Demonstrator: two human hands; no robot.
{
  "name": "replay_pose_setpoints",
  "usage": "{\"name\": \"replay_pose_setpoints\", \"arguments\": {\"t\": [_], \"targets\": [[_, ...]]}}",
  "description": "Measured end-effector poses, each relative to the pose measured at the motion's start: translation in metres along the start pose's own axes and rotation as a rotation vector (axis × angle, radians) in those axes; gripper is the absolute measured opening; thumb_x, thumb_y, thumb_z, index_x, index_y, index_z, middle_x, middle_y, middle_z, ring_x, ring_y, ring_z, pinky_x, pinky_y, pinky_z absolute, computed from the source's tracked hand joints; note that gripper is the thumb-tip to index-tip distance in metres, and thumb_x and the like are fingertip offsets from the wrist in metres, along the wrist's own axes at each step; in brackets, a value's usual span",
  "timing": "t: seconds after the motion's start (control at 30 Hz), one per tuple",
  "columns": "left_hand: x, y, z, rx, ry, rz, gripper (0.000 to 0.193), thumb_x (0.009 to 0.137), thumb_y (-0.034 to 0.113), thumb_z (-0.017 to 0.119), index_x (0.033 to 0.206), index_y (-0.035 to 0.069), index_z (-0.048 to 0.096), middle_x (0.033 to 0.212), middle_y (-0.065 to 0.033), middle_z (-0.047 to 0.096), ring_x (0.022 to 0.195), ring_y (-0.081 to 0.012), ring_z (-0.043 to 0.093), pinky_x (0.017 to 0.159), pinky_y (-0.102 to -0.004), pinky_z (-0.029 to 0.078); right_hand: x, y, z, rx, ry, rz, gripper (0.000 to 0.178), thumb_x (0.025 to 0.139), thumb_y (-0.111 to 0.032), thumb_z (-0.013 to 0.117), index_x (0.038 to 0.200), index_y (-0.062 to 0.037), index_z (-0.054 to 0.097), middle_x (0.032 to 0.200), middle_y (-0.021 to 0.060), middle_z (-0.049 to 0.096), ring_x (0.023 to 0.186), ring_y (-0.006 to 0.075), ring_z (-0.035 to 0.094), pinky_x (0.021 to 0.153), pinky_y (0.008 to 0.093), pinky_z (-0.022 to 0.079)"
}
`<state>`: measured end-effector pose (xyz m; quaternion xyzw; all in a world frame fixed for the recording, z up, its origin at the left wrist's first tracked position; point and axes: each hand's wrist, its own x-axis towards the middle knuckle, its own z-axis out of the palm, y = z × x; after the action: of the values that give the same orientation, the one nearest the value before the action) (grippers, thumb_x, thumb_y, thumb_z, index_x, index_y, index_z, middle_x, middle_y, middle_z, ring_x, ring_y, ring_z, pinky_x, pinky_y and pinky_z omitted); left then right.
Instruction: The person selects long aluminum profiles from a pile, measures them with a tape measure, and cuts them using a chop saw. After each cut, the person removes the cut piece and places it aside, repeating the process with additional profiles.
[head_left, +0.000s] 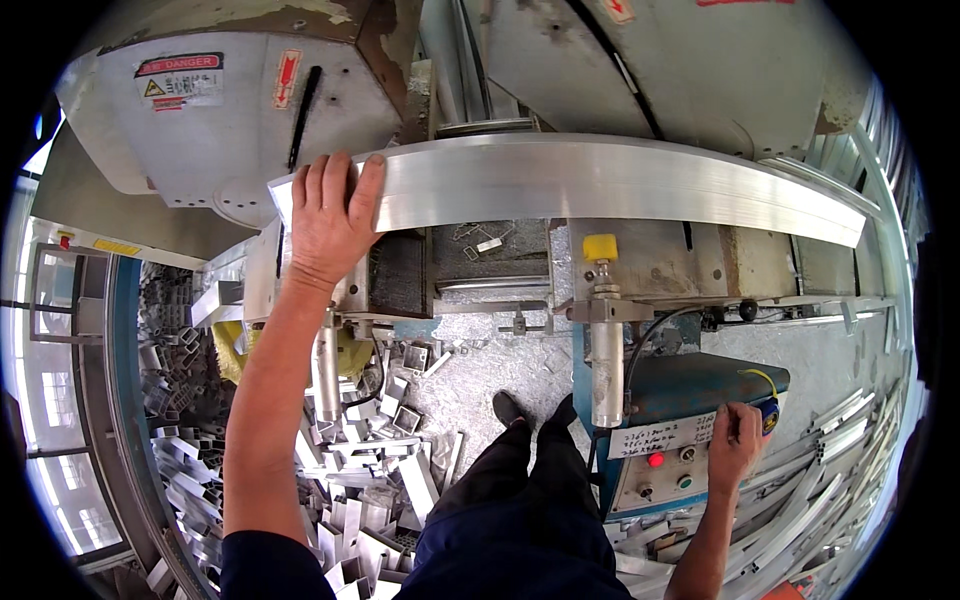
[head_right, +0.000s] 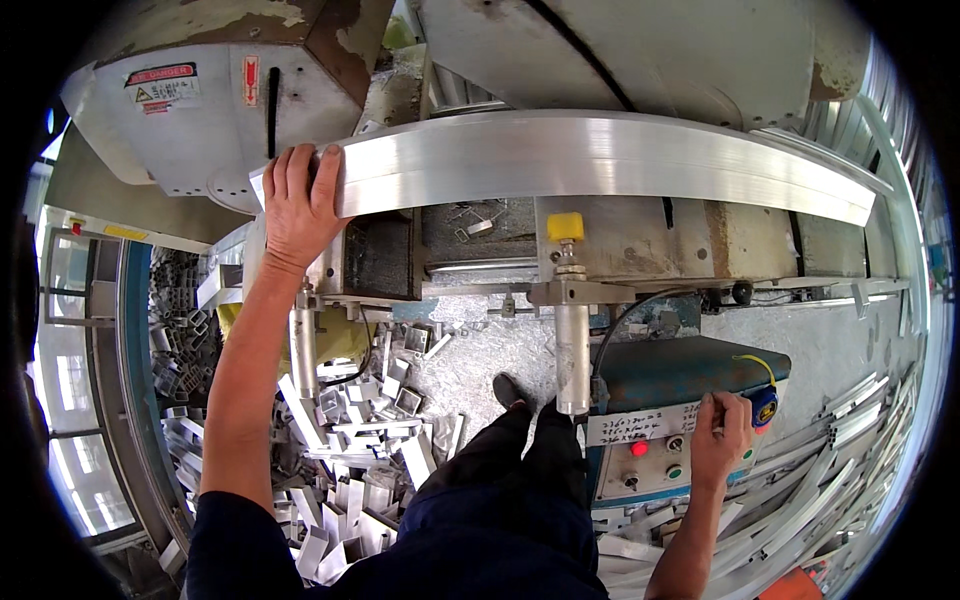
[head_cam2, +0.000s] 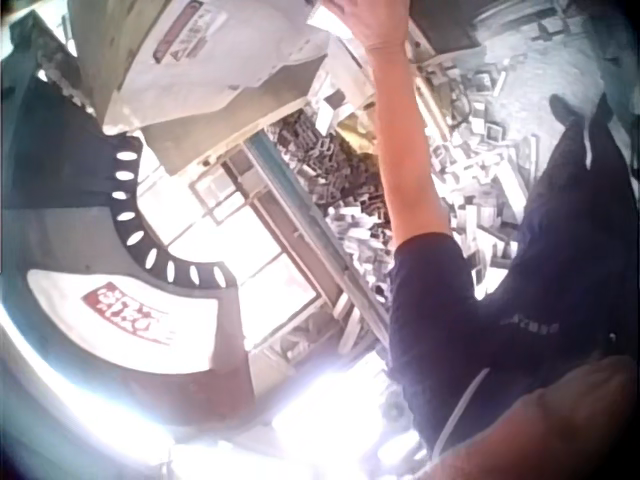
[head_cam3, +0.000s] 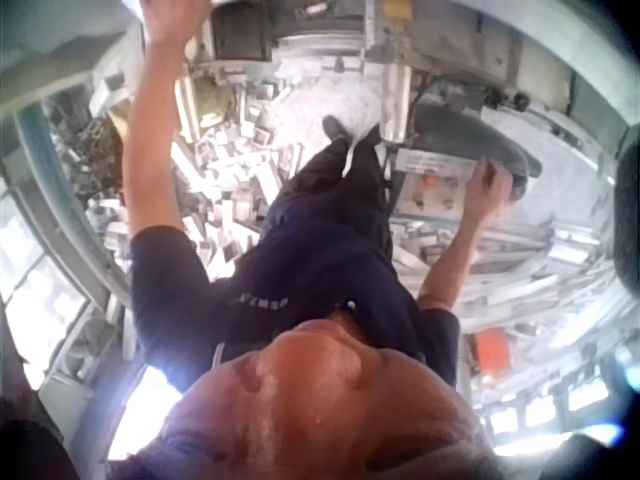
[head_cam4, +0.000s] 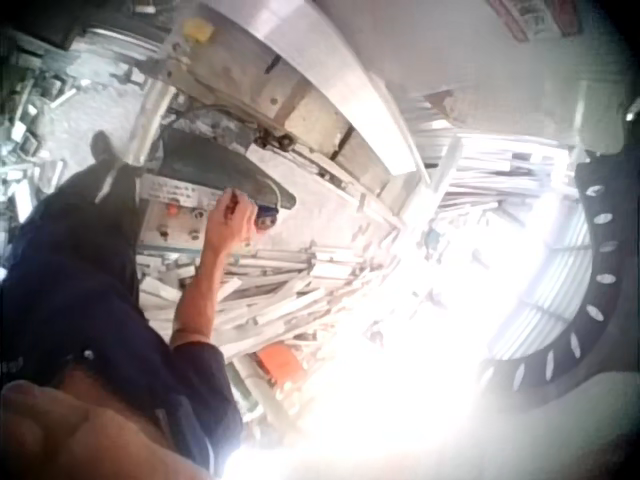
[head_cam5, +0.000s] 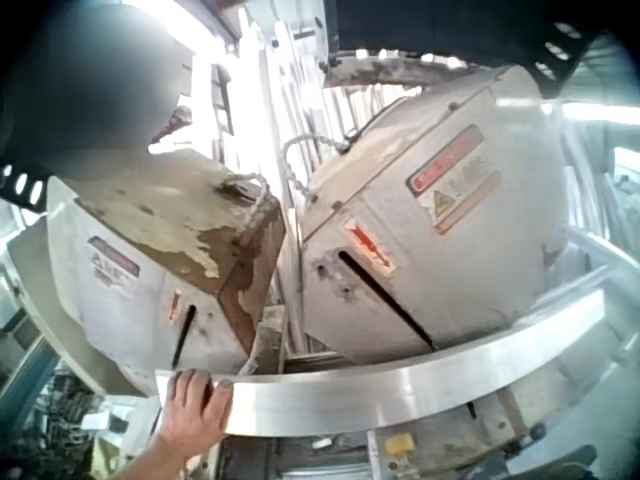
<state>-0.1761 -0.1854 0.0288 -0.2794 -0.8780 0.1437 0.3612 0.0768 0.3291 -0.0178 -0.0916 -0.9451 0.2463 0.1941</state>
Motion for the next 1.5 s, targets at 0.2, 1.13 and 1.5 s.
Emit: {"name": "replay_pose_setpoints", "arguments": {"t": [0.2,1.13,1.5], "targets": [[-0.025,-0.033,-0.014,-0.161,-0.226,-0.080,0.103,0.058,0.045,0.084,0.140,0.007,0.036,0.127,-0.0179,0.046,0.115,-0.0389,0.046,0.102,-0.0525,0.036,0.000,-0.015,0.017,0.075,-0.078,0.005,0.010,0.084,0.002,0.066,0.092,-0.0006,0.060,0.081,0.0072,0.056,0.063,0.0153,0.052,0.057,0.0284,0.043],[-0.021,-0.011,0.004,-0.081,-0.266,-0.364,0.088,0.057,0.012,0.085,0.134,0.008,0.043,0.134,-0.0151,0.045,0.125,-0.0366,0.042,0.105,-0.0480,0.034,0.000,-0.046,0.024,0.247,-0.193,-0.020,0.013,0.078,0.000,0.071,0.089,-0.0056,0.066,0.080,0.0085,0.061,0.064,0.0210,0.062,0.055,0.0298,0.051],[0.053,0.052,-0.024,-0.243,-0.607,-0.250,0.093,0.057,0.013,0.086,0.137,0.000,0.039,0.139,-0.0169,0.039,0.132,-0.0353,0.038,0.109,-0.0466,0.034,-0.006,-0.026,0.016,0.217,-0.233,0.043,0.009,0.080,-0.006,0.070,0.088,-0.0064,0.065,0.080,0.0103,0.061,0.068,0.0274,0.062,0.058,0.0353,0.051]]}}
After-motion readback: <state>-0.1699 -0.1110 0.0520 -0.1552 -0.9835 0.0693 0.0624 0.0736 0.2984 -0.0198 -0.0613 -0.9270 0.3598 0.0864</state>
